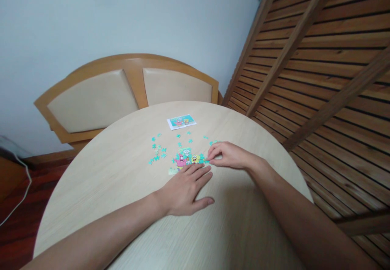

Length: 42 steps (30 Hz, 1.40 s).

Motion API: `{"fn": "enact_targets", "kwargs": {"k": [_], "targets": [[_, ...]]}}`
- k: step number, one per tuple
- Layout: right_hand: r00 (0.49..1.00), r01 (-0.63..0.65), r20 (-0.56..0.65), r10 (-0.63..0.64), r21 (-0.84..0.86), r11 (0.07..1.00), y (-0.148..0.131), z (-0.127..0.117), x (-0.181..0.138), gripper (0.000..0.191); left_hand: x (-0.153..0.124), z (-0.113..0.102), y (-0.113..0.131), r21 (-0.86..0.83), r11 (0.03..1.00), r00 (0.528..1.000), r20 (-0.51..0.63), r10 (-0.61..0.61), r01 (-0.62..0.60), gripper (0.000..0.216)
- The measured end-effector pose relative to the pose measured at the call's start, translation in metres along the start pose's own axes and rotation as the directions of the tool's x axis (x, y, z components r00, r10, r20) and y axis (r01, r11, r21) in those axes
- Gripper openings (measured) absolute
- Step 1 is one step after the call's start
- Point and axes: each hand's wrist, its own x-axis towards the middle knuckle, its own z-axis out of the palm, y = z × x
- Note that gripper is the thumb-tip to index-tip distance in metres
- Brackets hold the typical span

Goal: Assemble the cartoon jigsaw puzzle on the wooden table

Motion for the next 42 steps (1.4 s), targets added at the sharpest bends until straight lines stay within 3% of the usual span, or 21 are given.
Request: {"fn": "enact_targets", "kwargs": {"k": [31, 42], "targets": [[1.000, 0.021, -0.011, -0.022, -0.082, 0.996, -0.0021, -0.0009, -0.0003, 0.016, -0.0022, 0.0007, -0.0043, -0.035, 0.999, 0.998, -0.058, 0.032, -0.034, 0.067], [0.999, 0.037, -0.010, -0.038, -0.091, 0.995, -0.0012, 0.0008, 0.0018, 0.015, 0.0011, -0.0004, -0.0021, 0.025, 1.000, 1.000, -0.011, 0.005, -0.004, 0.073]]}}
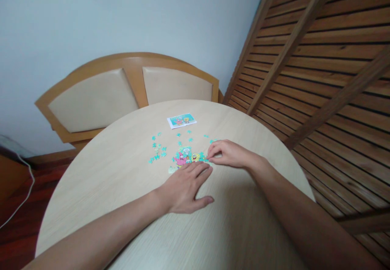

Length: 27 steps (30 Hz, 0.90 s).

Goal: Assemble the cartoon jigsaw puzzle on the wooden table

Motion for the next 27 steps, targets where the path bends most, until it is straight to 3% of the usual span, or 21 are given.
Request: {"fn": "enact_targets", "kwargs": {"k": [27], "targets": [[0.999, -0.034, 0.018, 0.034, 0.007, 0.999, -0.0061, 0.0004, 0.0031, 0.016, -0.0027, 0.0041, -0.0050, -0.126, 0.992, 0.999, -0.052, 0.013, -0.019, 0.069]]}}
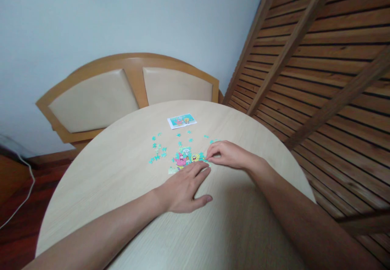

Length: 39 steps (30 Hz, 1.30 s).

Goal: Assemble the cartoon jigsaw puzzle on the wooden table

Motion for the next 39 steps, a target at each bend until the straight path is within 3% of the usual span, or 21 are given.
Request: {"fn": "enact_targets", "kwargs": {"k": [5, 10, 13, 19, 27, 30, 34, 39], "targets": [[0.995, -0.095, -0.028, 0.095, 0.008, 0.995, -0.003, 0.000, -0.002, 0.016, -0.001, -0.001, -0.001, 0.010, 1.000, 0.999, -0.041, -0.001, 0.001, 0.063], [0.993, -0.109, -0.048, 0.110, 0.020, 0.994, -0.002, -0.004, -0.007, 0.021, -0.003, -0.007, -0.009, 0.098, 0.989, 0.988, -0.116, -0.100, 0.111, 0.052], [0.987, -0.139, -0.082, 0.136, -0.025, 0.990, 0.005, -0.007, -0.009, 0.020, -0.004, -0.009, -0.014, 0.089, 0.987, 0.987, -0.102, -0.121, 0.130, 0.048], [0.920, -0.258, -0.341, 0.191, -0.162, 0.953, 0.033, -0.004, -0.012, 0.026, -0.008, -0.010, -0.018, 0.066, 0.992, 0.992, -0.079, -0.098, 0.103, 0.051], [0.924, -0.250, -0.337, 0.183, -0.169, 0.953, 0.052, 0.006, -0.013, 0.031, -0.008, -0.015, -0.019, 0.073, 0.995, 0.997, -0.036, -0.067, 0.069, 0.055], [0.924, -0.238, -0.340, 0.175, -0.152, 0.959, 0.054, 0.004, -0.014, 0.029, -0.013, -0.028, -0.032, 0.140, 0.980, 0.986, -0.110, -0.126, 0.141, 0.047], [0.913, -0.271, -0.356, 0.200, -0.160, 0.949, 0.057, 0.006, -0.014, 0.033, -0.026, -0.051, -0.068, 0.211, 0.915, 0.928, -0.225, -0.296, 0.343, 0.040], [0.897, -0.289, -0.379, 0.227, -0.115, 0.950, 0.057, 0.004, -0.016, 0.034, -0.042, -0.074, -0.104, 0.205, 0.876, 0.895, -0.199, -0.399, 0.436, 0.038]]}}
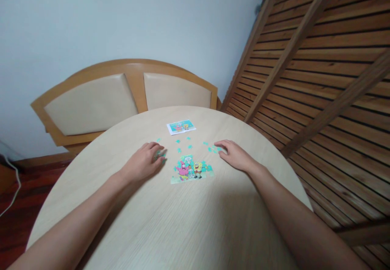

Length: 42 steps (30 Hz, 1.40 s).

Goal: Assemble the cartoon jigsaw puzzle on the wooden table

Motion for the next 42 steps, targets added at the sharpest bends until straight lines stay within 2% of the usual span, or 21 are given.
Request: {"fn": "enact_targets", "kwargs": {"k": [3, 6, 9, 14, 17, 21, 23, 26, 28, 32, 36, 42], "targets": [[1.000, 0.009, 0.004, -0.010, 0.022, 1.000, 0.000, -0.004, 0.000, 0.021, 0.000, -0.009, -0.009, -0.010, 1.000, 0.996, 0.092, -0.001, 0.002, 0.036], [0.999, 0.037, 0.010, -0.037, 0.006, 0.999, 0.000, -0.005, 0.001, 0.018, -0.001, -0.018, -0.012, -0.034, 0.999, 0.981, 0.193, -0.014, 0.021, 0.034], [0.999, 0.041, 0.024, -0.041, -0.008, 0.999, -0.001, -0.004, 0.002, 0.015, -0.003, -0.024, -0.019, -0.045, 0.998, 0.974, 0.224, -0.040, 0.052, 0.034], [0.999, 0.019, 0.036, -0.018, -0.031, 0.999, 0.000, -0.005, 0.002, 0.019, -0.005, -0.030, -0.039, 0.010, 0.990, 0.970, 0.199, -0.140, 0.141, 0.034], [1.000, 0.004, 0.028, -0.002, -0.048, 0.999, 0.000, -0.003, 0.002, 0.025, -0.005, -0.027, -0.050, 0.042, 0.988, 0.981, 0.120, -0.151, 0.147, 0.036], [1.000, 0.014, 0.013, -0.013, -0.066, 0.998, -0.002, 0.001, 0.002, 0.030, -0.001, -0.006, -0.058, 0.050, 0.988, 0.986, -0.084, -0.143, 0.147, 0.045], [0.999, 0.031, 0.021, -0.029, -0.079, 0.996, -0.004, 0.003, 0.001, 0.030, 0.003, 0.008, -0.060, 0.038, 0.993, 0.987, -0.120, -0.110, 0.115, 0.050], [0.998, 0.055, 0.035, -0.053, -0.079, 0.995, -0.006, 0.004, 0.001, 0.029, 0.009, 0.024, -0.063, 0.029, 0.999, 0.997, -0.067, -0.040, 0.042, 0.055], [0.997, 0.067, 0.036, -0.065, -0.072, 0.995, -0.007, 0.004, 0.001, 0.029, 0.011, 0.027, -0.065, 0.023, 0.999, 0.999, -0.027, -0.037, 0.037, 0.058], [0.996, 0.081, 0.036, -0.079, -0.059, 0.995, -0.006, 0.002, 0.000, 0.028, 0.008, 0.017, -0.068, 0.017, 0.999, 0.997, -0.070, -0.028, 0.030, 0.046], [0.995, 0.091, 0.037, -0.089, -0.066, 0.994, -0.004, 0.003, 0.001, 0.027, 0.003, 0.006, -0.065, 0.019, 1.000, 0.999, -0.032, 0.022, -0.022, 0.035], [0.994, 0.106, 0.040, -0.104, -0.062, 0.992, -0.004, 0.003, 0.001, 0.028, 0.006, 0.005, -0.063, -0.083, 0.996, 0.999, -0.011, -0.046, 0.045, 0.033]]}}
